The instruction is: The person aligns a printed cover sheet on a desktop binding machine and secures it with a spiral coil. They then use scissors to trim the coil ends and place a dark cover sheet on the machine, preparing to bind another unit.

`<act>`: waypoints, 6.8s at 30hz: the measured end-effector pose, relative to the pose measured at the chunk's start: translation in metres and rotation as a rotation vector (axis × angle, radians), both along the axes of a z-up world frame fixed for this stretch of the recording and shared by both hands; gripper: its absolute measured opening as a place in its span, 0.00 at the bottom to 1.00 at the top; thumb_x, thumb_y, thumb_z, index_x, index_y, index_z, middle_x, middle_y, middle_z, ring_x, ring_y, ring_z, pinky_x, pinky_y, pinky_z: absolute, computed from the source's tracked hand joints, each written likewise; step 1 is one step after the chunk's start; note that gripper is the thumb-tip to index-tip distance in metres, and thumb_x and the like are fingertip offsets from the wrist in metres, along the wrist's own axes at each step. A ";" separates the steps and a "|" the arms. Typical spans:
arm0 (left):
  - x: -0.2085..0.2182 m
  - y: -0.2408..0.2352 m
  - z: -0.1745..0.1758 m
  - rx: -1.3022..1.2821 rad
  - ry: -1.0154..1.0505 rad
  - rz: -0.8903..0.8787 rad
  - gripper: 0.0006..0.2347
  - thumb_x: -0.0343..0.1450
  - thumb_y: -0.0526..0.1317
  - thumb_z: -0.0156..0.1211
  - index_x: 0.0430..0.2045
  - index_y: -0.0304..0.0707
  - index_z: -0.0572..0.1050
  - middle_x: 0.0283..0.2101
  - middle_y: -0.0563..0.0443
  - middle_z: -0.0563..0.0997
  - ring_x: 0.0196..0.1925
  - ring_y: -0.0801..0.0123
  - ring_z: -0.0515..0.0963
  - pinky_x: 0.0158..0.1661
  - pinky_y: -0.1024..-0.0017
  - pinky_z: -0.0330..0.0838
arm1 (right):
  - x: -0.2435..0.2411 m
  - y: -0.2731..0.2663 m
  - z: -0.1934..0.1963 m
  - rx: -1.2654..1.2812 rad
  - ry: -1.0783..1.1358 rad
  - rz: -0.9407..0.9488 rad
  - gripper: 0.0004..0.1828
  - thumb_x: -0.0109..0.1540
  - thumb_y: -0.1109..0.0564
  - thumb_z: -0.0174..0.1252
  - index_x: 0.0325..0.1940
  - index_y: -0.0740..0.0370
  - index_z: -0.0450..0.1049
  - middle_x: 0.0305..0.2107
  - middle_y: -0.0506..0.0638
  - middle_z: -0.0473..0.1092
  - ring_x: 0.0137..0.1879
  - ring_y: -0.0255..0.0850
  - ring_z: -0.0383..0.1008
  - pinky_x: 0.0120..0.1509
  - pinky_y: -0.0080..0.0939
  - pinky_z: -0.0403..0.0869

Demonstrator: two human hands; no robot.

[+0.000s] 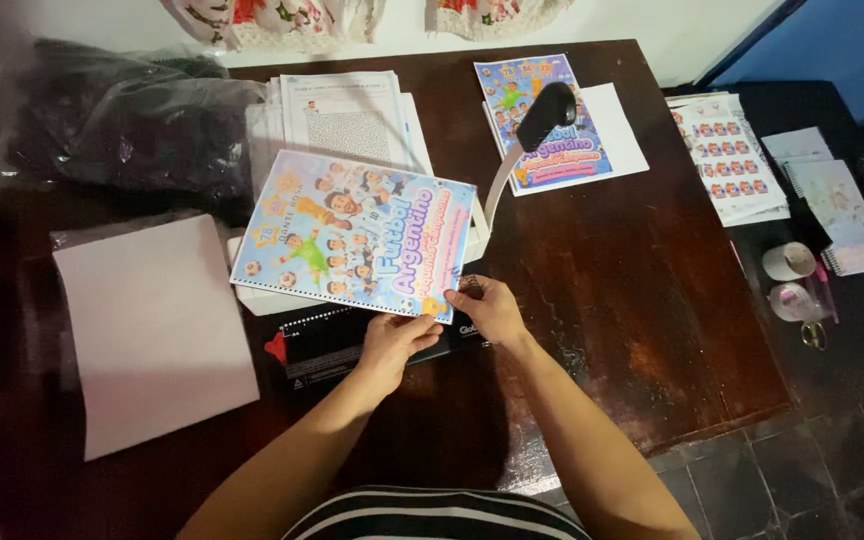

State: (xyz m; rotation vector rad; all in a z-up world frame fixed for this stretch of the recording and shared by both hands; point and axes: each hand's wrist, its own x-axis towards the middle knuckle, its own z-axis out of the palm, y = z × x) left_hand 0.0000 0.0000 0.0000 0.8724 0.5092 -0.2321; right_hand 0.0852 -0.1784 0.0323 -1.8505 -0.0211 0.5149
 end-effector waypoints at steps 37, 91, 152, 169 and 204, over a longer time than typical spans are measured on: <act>-0.010 0.012 0.025 0.094 -0.010 -0.098 0.07 0.66 0.35 0.66 0.35 0.36 0.80 0.34 0.50 0.85 0.35 0.66 0.85 0.37 0.70 0.82 | -0.019 0.021 0.058 0.191 0.155 -0.184 0.23 0.60 0.54 0.68 0.56 0.65 0.73 0.41 0.51 0.78 0.44 0.36 0.78 0.49 0.37 0.76; -0.016 0.165 0.060 0.962 -0.301 0.123 0.15 0.68 0.34 0.64 0.47 0.31 0.73 0.45 0.44 0.84 0.47 0.61 0.83 0.48 0.65 0.77 | -0.007 -0.038 0.045 -0.281 -0.168 0.202 0.13 0.59 0.53 0.68 0.43 0.65 0.81 0.30 0.50 0.79 0.34 0.36 0.79 0.42 0.39 0.77; -0.014 -0.004 0.005 -0.012 -0.048 0.097 0.06 0.68 0.31 0.66 0.37 0.32 0.79 0.36 0.47 0.84 0.37 0.65 0.85 0.40 0.67 0.82 | -0.074 -0.013 0.006 0.102 -0.234 0.003 0.10 0.61 0.67 0.65 0.46 0.65 0.76 0.40 0.47 0.76 0.48 0.31 0.74 0.56 0.33 0.73; -0.015 -0.005 0.000 0.045 -0.041 0.066 0.08 0.69 0.33 0.67 0.40 0.33 0.78 0.39 0.49 0.83 0.37 0.67 0.83 0.40 0.68 0.81 | -0.068 0.004 0.035 -0.137 -0.261 0.010 0.07 0.61 0.61 0.66 0.43 0.63 0.79 0.32 0.47 0.79 0.39 0.32 0.76 0.46 0.35 0.75; -0.011 0.001 0.004 0.135 0.020 0.044 0.05 0.66 0.34 0.71 0.31 0.37 0.80 0.29 0.55 0.81 0.26 0.77 0.76 0.24 0.79 0.64 | -0.072 0.003 0.022 -0.094 -0.330 0.165 0.12 0.62 0.56 0.66 0.44 0.66 0.76 0.33 0.51 0.77 0.38 0.37 0.75 0.44 0.38 0.74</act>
